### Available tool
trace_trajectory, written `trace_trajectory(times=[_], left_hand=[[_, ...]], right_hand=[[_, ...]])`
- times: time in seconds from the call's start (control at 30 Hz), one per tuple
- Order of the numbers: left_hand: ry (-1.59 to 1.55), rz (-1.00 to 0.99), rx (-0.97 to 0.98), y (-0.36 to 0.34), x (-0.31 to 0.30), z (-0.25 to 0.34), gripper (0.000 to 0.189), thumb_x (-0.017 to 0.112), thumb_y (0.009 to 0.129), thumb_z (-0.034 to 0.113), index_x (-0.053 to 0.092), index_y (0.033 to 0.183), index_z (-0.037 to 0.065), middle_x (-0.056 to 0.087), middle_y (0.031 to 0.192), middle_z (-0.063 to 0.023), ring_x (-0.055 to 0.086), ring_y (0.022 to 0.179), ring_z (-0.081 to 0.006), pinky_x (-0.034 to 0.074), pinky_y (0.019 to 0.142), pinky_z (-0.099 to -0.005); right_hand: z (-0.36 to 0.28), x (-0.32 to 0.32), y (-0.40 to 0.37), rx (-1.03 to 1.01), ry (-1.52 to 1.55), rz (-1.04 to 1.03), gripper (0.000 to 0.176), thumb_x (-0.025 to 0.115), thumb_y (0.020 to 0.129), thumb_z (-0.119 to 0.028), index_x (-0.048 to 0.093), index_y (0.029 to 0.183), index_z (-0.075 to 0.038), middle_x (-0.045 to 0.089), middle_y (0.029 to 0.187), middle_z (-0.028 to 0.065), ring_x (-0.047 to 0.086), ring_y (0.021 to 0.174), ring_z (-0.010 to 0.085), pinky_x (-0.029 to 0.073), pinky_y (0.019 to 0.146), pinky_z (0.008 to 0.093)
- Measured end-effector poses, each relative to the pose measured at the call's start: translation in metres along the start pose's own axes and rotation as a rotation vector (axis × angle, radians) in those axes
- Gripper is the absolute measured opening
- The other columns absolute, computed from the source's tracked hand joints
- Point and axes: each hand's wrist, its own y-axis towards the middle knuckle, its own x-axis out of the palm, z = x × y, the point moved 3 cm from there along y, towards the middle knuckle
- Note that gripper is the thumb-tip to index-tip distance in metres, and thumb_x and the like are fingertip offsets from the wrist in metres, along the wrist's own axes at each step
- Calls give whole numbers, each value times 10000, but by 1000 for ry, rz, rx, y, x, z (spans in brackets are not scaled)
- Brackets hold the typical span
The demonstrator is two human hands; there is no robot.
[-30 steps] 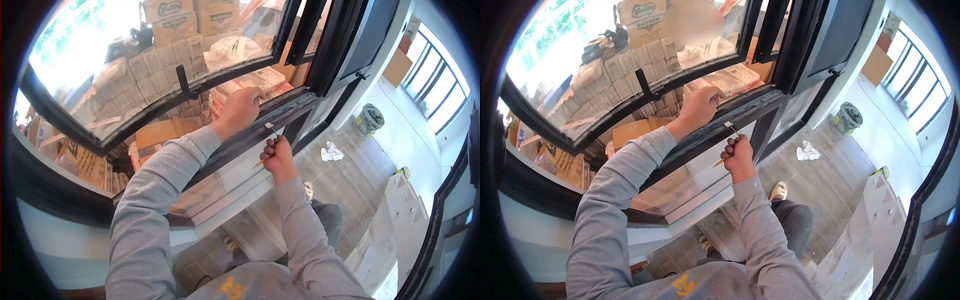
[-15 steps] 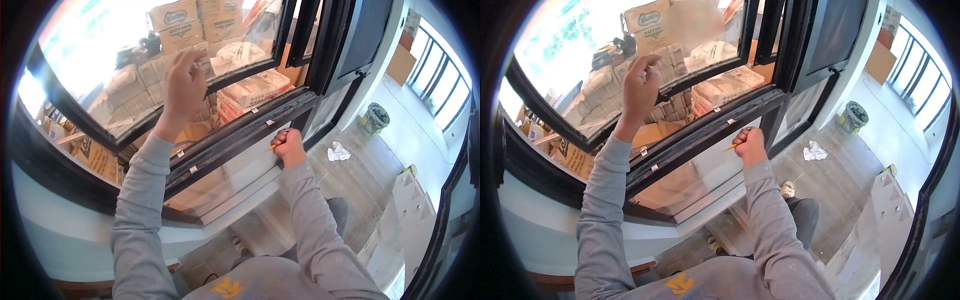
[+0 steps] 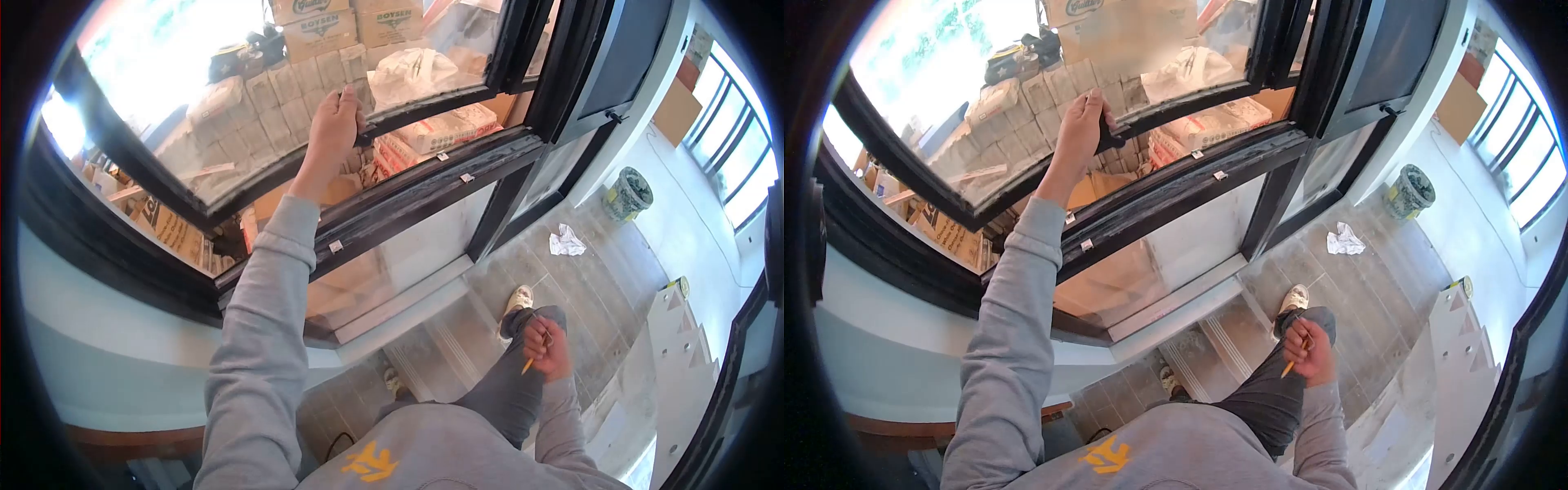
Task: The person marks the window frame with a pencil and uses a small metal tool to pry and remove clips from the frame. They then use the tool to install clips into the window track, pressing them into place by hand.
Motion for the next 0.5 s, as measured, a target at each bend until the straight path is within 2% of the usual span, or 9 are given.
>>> trace_trajectory(times=[0.13, 0.2, 0.4, 0.5], left_hand=[[-241, 3, 29, -36, 24, 17, 386, 430, 1115, 363, 537, 873, 82, 560, 744, -19, 556, 681, -128, 491, 664, -290], [-281, 23, 9, -54, 35, 27, 395, 428, 1114, 368, 530, 853, 90, 539, 721, -14, 544, 666, -125, 481, 654, -288], [-342, 47, -13, -92, 52, 45, 422, 428, 1108, 377, 504, 791, 109, 495, 676, -2, 508, 630, -113, 451, 612, -281], [-304, 60, -12, -97, 56, 46, 429, 435, 1103, 388, 509, 792, 101, 486, 660, -1, 499, 626, -102, 438, 595, -275]], right_hand=[[-4, -46, -27, -90, 35, 54, 320, 505, 1051, -298, 470, 762, -163, 461, 629, -16, 382, 410, 75, 313, 354, 239], [-7, -62, -39, -145, -24, 176, 313, 501, 1054, -295, 463, 772, -164, 463, 638, -19, 375, 408, 75, 315, 349, 239], [-6, -82, -41, -277, 194, 119, 305, 490, 1059, -298, 466, 788, -162, 471, 661, -17, 373, 409, 70, 321, 351, 236], [-5, -83, -46, -322, 197, 100, 305, 489, 1060, -293, 469, 787, -159, 470, 662, -18, 373, 410, 70, 326, 355, 233]])
